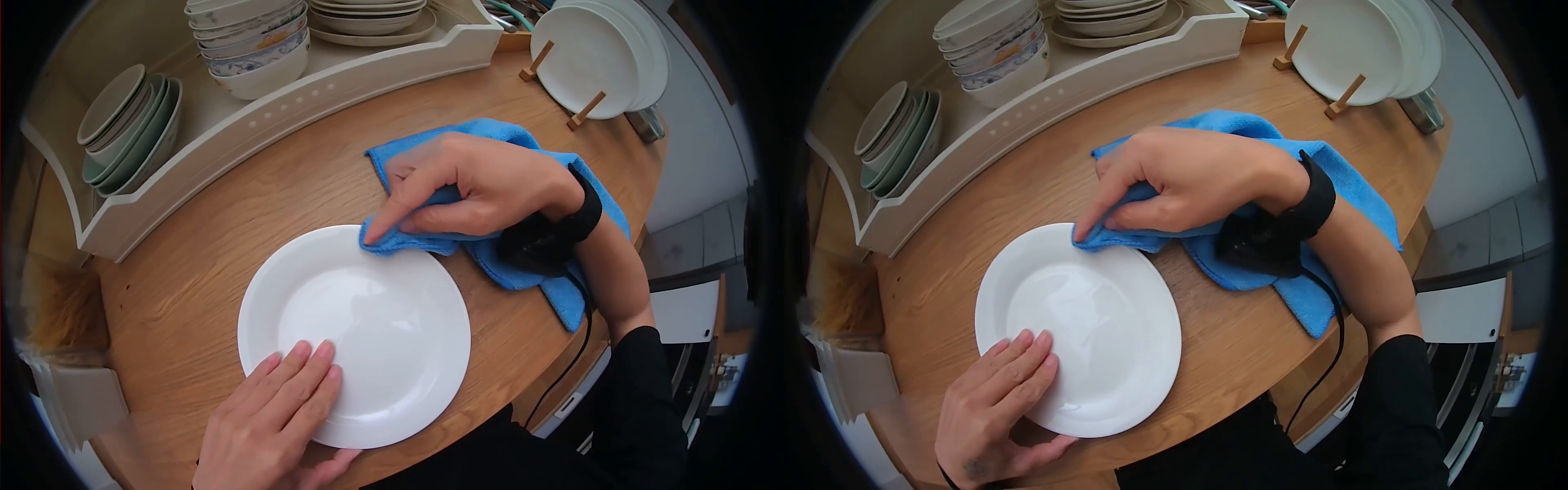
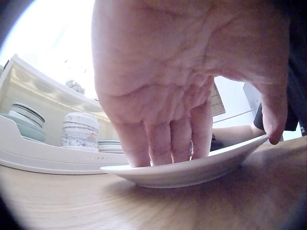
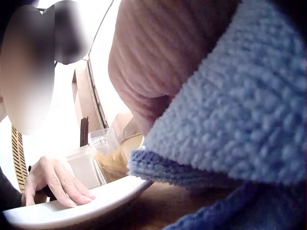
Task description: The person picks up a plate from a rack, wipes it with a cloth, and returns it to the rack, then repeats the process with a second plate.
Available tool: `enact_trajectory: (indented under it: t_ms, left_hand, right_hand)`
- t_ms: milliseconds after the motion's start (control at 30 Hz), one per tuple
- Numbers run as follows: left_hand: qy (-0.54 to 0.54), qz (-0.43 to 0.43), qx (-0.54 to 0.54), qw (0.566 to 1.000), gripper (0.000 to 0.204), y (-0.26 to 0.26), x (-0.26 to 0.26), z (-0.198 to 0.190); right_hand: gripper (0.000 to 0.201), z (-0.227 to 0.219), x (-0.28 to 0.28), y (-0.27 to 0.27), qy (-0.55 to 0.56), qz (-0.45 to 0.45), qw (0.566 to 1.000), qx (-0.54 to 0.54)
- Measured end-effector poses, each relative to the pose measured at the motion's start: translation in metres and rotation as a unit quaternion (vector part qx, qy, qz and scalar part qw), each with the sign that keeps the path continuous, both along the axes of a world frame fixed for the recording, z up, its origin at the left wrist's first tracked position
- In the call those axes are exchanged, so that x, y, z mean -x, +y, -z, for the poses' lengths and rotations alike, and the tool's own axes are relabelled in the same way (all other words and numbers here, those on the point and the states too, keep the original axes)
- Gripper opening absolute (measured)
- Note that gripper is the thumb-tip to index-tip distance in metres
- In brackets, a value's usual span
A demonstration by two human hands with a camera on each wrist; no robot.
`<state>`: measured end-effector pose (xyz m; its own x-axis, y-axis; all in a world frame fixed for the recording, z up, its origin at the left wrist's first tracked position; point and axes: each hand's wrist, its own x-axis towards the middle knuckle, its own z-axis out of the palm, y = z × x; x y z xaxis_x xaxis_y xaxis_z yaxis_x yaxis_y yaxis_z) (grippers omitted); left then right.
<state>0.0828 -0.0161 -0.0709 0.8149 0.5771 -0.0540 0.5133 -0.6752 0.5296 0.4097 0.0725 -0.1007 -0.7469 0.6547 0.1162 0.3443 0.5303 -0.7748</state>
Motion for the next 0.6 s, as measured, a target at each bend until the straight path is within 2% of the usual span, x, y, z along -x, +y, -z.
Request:
enact_trajectory:
  t_ms: [67, 133, 267, 333, 400, 500, 600]
  left_hand:
    - [0.003, 0.002, -0.001, 1.0, 0.069, 0.001, 0.001, -0.001]
    - [-0.001, 0.005, -0.006, 1.0, 0.069, 0.001, 0.0, -0.001]
    - [0.005, 0.004, -0.016, 1.0, 0.068, 0.0, 0.0, 0.0]
    - [0.002, 0.002, -0.024, 1.0, 0.067, 0.0, -0.001, 0.001]
    - [0.002, 0.002, -0.026, 1.0, 0.067, -0.001, -0.002, 0.0]
    - [0.0, 0.0, -0.027, 1.0, 0.069, -0.001, -0.001, 0.0]
    - [-0.001, 0.002, -0.023, 1.0, 0.07, -0.001, -0.002, 0.0]
  right_hand:
    - [0.031, 0.001, 0.002, 0.0, 0.01, 0.0, 1.0, -0.025]
    - [0.028, -0.012, 0.005, -0.005, -0.096, 0.034, 0.994, -0.048]
    - [0.029, -0.016, 0.001, -0.009, -0.063, 0.007, 0.997, -0.034]
    - [0.03, -0.027, 0.0, -0.014, -0.128, -0.015, 0.989, 0.077]
    - [0.029, -0.028, -0.001, -0.018, -0.131, -0.017, 0.987, 0.089]
    - [0.029, -0.025, 0.001, -0.022, -0.105, -0.073, 0.987, 0.103]
    - [0.028, -0.021, 0.004, -0.021, -0.078, -0.019, 0.993, 0.091]
